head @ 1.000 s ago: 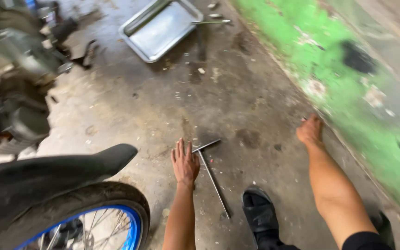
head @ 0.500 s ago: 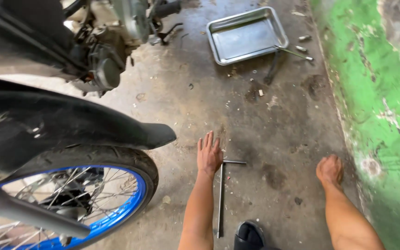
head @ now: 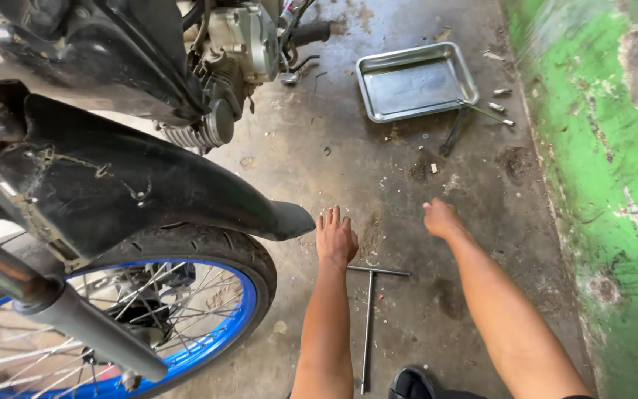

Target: Removing bolts and fitting a plastic fairing onto a motorcycle

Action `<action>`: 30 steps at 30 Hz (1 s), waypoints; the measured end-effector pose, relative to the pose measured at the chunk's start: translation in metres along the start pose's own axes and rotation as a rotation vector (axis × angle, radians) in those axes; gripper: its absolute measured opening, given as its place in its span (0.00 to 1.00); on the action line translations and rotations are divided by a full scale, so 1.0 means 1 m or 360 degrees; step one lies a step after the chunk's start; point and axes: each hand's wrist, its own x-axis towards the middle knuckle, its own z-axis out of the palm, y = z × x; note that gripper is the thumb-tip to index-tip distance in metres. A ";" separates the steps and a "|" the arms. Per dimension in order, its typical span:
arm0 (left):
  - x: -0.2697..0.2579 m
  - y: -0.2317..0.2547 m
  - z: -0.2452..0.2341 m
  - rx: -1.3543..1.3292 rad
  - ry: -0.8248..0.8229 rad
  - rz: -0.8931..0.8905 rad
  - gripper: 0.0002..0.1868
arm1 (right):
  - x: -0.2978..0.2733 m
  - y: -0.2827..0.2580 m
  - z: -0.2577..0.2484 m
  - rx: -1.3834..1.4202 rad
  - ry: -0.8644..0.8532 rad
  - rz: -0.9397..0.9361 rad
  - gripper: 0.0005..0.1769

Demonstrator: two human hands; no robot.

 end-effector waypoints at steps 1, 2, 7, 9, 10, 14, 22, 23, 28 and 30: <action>0.003 0.003 -0.004 -0.0012 -0.0006 0.0029 0.18 | -0.011 -0.009 -0.005 -0.0002 0.0014 0.0029 0.23; 0.006 0.007 -0.008 -0.0047 -0.0027 0.0013 0.18 | -0.022 -0.018 -0.009 -0.0016 -0.0048 -0.0050 0.20; 0.009 0.027 -0.035 -0.0225 -0.0073 0.0063 0.21 | -0.097 -0.073 -0.059 -0.0120 -0.0121 -0.0168 0.17; 0.003 0.034 -0.040 -0.0269 -0.0148 0.0052 0.20 | -0.098 -0.075 -0.059 -0.0138 -0.0198 -0.0139 0.15; 0.003 0.038 -0.033 -0.0288 -0.0131 0.0047 0.20 | -0.094 -0.067 -0.059 -0.0159 -0.0185 -0.0147 0.15; 0.016 0.043 -0.015 -0.0243 -0.0141 0.0146 0.22 | -0.068 -0.051 -0.052 -0.0218 -0.0151 -0.0195 0.12; 0.058 0.054 -0.008 -0.0205 -0.0129 0.0066 0.20 | 0.006 -0.064 -0.078 -0.0223 -0.0090 -0.0441 0.12; 0.064 0.054 -0.004 -0.0175 -0.0137 0.0040 0.20 | 0.020 -0.063 -0.078 -0.0226 -0.0089 -0.0486 0.12; 0.093 0.059 0.011 -0.0064 -0.0160 -0.0062 0.19 | 0.077 -0.061 -0.095 -0.0203 -0.0020 -0.0638 0.11; 0.105 0.060 0.018 -0.0052 -0.0143 -0.0096 0.20 | 0.097 -0.063 -0.107 -0.0191 0.0034 -0.0719 0.11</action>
